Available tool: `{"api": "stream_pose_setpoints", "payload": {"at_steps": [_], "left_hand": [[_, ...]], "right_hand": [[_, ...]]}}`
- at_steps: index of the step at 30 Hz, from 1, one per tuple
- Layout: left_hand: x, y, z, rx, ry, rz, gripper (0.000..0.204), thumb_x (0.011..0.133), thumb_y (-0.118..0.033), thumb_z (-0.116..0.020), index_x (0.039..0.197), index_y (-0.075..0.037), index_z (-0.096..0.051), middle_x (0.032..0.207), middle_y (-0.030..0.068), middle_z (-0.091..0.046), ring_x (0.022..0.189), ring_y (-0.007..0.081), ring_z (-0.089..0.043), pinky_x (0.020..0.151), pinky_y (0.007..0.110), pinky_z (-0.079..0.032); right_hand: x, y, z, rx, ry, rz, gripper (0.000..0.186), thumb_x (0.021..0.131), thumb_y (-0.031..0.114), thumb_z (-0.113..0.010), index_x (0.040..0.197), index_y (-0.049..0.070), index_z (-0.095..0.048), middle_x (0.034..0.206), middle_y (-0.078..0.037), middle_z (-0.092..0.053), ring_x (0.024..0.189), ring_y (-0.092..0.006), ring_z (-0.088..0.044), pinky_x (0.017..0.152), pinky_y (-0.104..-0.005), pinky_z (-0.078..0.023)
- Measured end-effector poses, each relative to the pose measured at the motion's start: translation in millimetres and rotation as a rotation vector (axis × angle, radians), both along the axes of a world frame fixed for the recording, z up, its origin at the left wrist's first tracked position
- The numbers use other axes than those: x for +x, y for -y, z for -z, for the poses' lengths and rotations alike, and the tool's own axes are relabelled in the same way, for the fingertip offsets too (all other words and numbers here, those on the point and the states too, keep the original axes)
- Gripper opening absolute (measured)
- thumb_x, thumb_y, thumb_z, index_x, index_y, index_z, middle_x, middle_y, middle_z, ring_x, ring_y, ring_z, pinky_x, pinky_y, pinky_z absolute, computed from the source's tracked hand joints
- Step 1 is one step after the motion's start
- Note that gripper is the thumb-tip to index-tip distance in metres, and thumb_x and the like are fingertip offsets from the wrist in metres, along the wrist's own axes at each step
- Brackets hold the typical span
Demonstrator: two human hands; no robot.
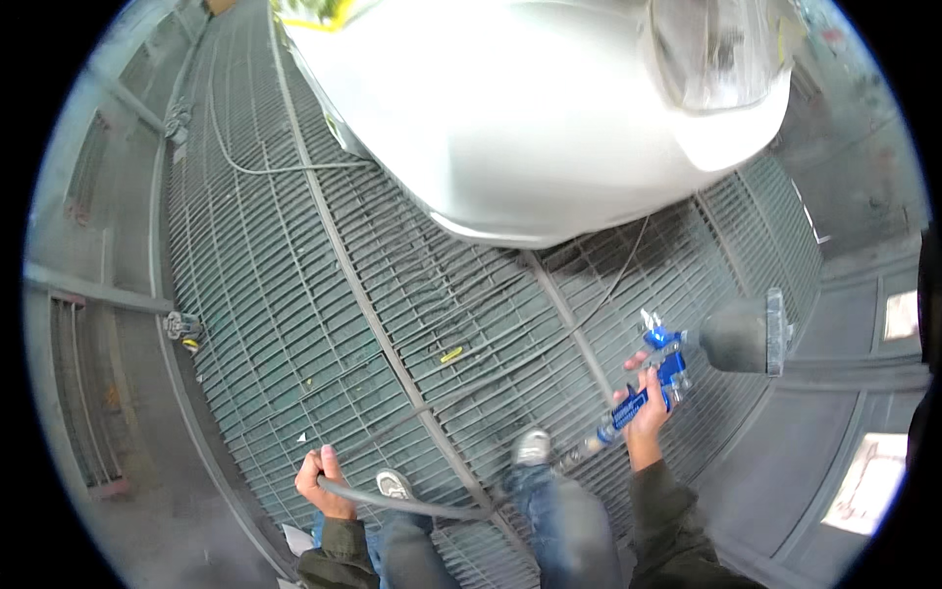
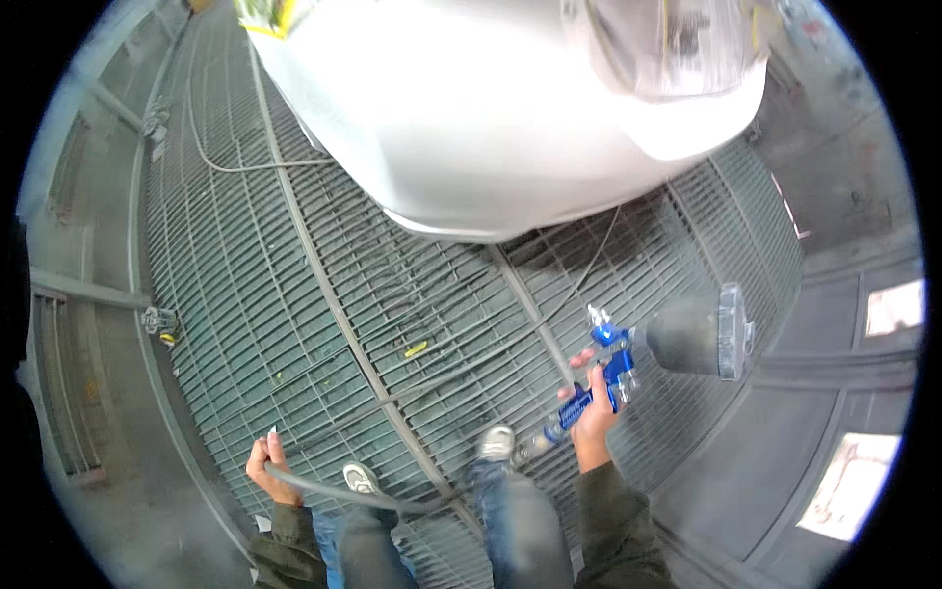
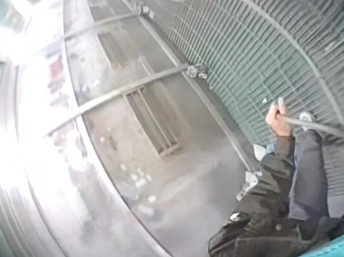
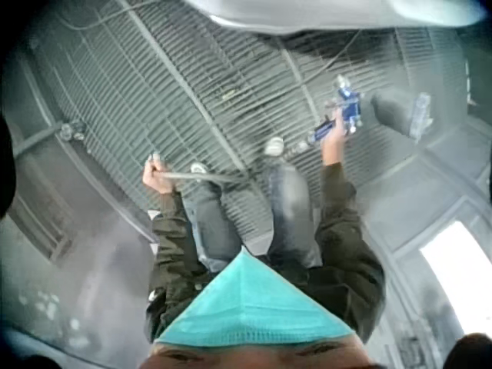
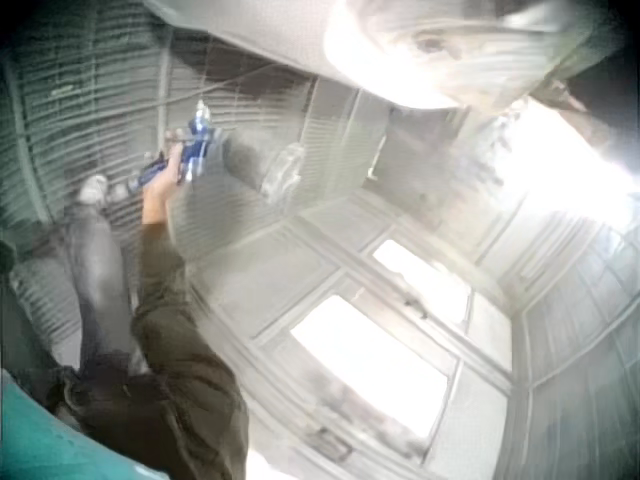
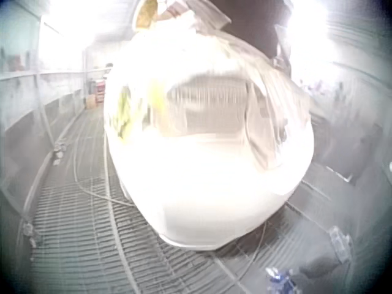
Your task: The person uses a spray gun to apply white paint to the exterior of a car inside a professional paint booth. The car is partially masked with plastic sheeting and tape. The person systematically sprays the rear bumper, side panels, and front bumper, moving around the vehicle to ensure even coverage.
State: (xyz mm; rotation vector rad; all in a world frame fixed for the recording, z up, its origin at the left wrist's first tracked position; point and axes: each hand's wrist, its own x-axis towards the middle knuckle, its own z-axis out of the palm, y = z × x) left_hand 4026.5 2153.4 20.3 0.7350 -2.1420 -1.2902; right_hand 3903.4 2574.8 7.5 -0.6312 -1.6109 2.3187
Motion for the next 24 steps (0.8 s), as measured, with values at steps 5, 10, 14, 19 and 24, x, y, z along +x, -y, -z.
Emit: {"api": "stream_pose_setpoints", "payload": {"at_steps": [5, 10, 14, 19, 24], "left_hand": [[-26.6, 33.3, 128.1, -0.038, 0.002, 0.170, 0.043, 0.091, -0.004, -0.063, 0.061, -0.007, -0.031, 0.058, -0.0019, -0.033, 0.056, 0.0075, -0.028, 0.049, 0.028, -0.023], [-44.2, 76.6, 221.3, -0.188, -0.005, 0.387, 0.046, 0.090, -0.008, -0.067, 0.062, -0.006, -0.031, 0.057, -0.0006, -0.028, 0.055, 0.0085, -0.024, 0.050, 0.029, -0.019], [-59.9, 98.9, 234.9, -0.191, -0.074, 0.407, 0.046, 0.089, -0.011, -0.068, 0.062, -0.005, -0.031, 0.057, 0.0000, -0.031, 0.054, 0.0092, -0.025, 0.050, 0.031, -0.018], [-56.3, 137.8, 246.2, -0.207, -0.075, 0.394, 0.046, 0.089, -0.010, -0.068, 0.062, -0.005, -0.031, 0.056, -0.0007, -0.032, 0.055, 0.0082, -0.027, 0.050, 0.029, -0.019], [-51.5, 153.1, 244.7, -0.156, -0.099, 0.371, 0.046, 0.089, -0.010, -0.069, 0.062, -0.006, -0.032, 0.057, -0.0015, -0.031, 0.055, 0.0079, -0.025, 0.049, 0.029, -0.019]], "right_hand": [[-2.3, 43.5, 152.7, -0.006, -0.048, -0.035, 0.034, 0.099, 0.024, -0.048, 0.129, 0.008, -0.047, 0.118, -0.011, -0.058, 0.104, -0.0197, -0.058, 0.052, -0.0294, -0.057], [-22.1, 57.5, 258.2, -0.014, -0.297, 0.135, 0.033, 0.094, 0.017, -0.054, 0.123, 0.001, -0.053, 0.112, -0.013, -0.061, 0.098, -0.0227, -0.061, 0.052, -0.0335, -0.058], [-68.1, 62.5, 285.2, -0.019, -0.414, 0.435, 0.027, 0.096, 0.019, -0.050, 0.116, 0.002, -0.056, 0.105, -0.013, -0.061, 0.090, -0.0173, -0.061, 0.049, -0.0296, -0.054], [-80.9, 110.8, 331.0, -0.133, -0.328, 0.246, 0.024, 0.096, 0.029, -0.050, 0.094, 0.006, -0.057, 0.083, -0.008, -0.057, 0.065, -0.0139, -0.052, 0.045, -0.0251, -0.041], [-81.6, 210.7, 335.5, -0.155, -0.400, 0.149, 0.021, 0.093, 0.019, -0.058, 0.093, -0.001, -0.060, 0.075, -0.008, -0.058, 0.057, -0.0133, -0.052, 0.045, -0.0244, -0.042]]}}
